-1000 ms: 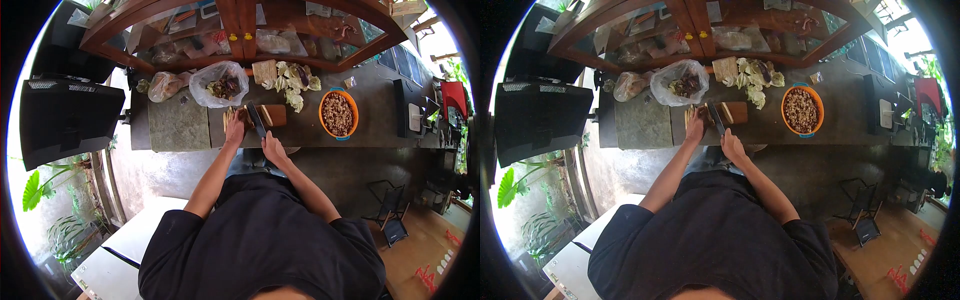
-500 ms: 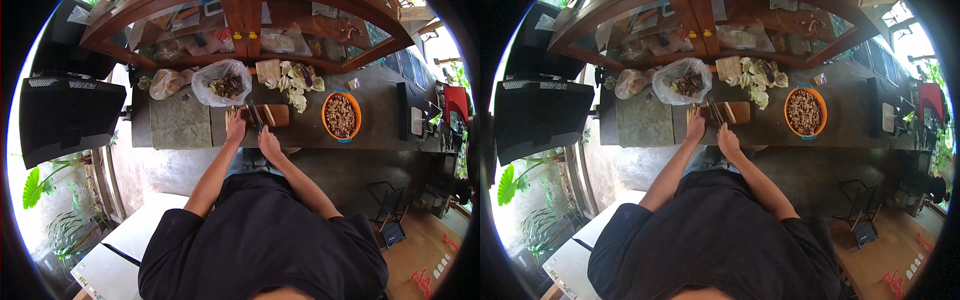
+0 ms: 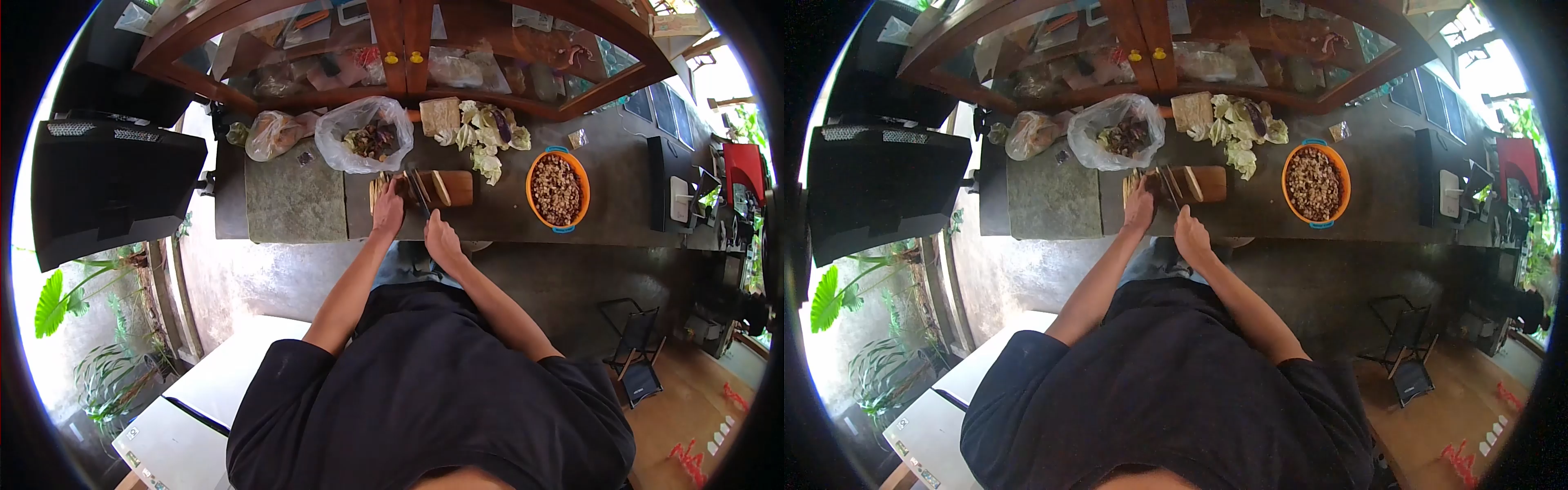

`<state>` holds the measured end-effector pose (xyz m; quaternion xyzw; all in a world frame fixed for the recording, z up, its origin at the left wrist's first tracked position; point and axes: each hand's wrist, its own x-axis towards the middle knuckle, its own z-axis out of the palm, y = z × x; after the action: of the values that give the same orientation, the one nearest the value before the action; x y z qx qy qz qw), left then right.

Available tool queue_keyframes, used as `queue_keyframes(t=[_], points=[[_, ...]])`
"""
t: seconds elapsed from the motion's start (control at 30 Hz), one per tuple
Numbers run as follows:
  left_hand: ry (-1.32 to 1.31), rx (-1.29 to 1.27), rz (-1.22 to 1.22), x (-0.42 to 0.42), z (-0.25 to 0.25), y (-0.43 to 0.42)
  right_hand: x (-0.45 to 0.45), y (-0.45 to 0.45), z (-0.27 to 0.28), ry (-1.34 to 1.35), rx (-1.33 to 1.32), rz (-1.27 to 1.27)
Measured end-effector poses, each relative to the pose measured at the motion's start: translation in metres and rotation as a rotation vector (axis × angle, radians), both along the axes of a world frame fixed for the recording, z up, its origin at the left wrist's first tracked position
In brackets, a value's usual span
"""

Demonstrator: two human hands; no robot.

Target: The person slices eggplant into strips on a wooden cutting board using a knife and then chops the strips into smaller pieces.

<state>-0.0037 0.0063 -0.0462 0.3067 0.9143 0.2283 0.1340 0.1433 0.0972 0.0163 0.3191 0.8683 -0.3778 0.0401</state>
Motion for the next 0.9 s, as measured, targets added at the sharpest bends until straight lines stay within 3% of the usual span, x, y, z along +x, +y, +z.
queue_keyframes(t=[0.07,0.1,0.33,0.4,0.63,0.73,0.8,0.9], points=[[0.248,-0.121,-0.211,-0.002,0.003,-0.002,-0.016,0.003,0.001,0.005,0.006,0.003],[0.252,-0.124,-0.209,-0.001,0.005,-0.003,-0.016,0.001,-0.002,0.009,0.004,0.005],[0.128,-0.063,-0.091,0.007,0.02,0.006,0.026,0.008,-0.002,0.017,-0.041,0.032],[-0.002,0.122,-0.017,0.005,0.016,0.006,0.044,0.007,0.0,-0.015,-0.056,0.047],[-0.113,0.162,0.055,0.003,0.008,0.005,0.055,0.005,0.016,-0.036,-0.09,0.05],[0.088,0.158,-0.077,0.003,-0.006,0.0,0.04,0.003,0.013,-0.027,-0.085,0.03],[0.252,-0.001,-0.119,0.003,-0.014,-0.003,0.02,0.003,0.01,-0.02,-0.087,0.02],[0.224,0.093,-0.23,0.002,0.014,0.0,-0.005,0.01,0.01,0.006,-0.018,0.032]])
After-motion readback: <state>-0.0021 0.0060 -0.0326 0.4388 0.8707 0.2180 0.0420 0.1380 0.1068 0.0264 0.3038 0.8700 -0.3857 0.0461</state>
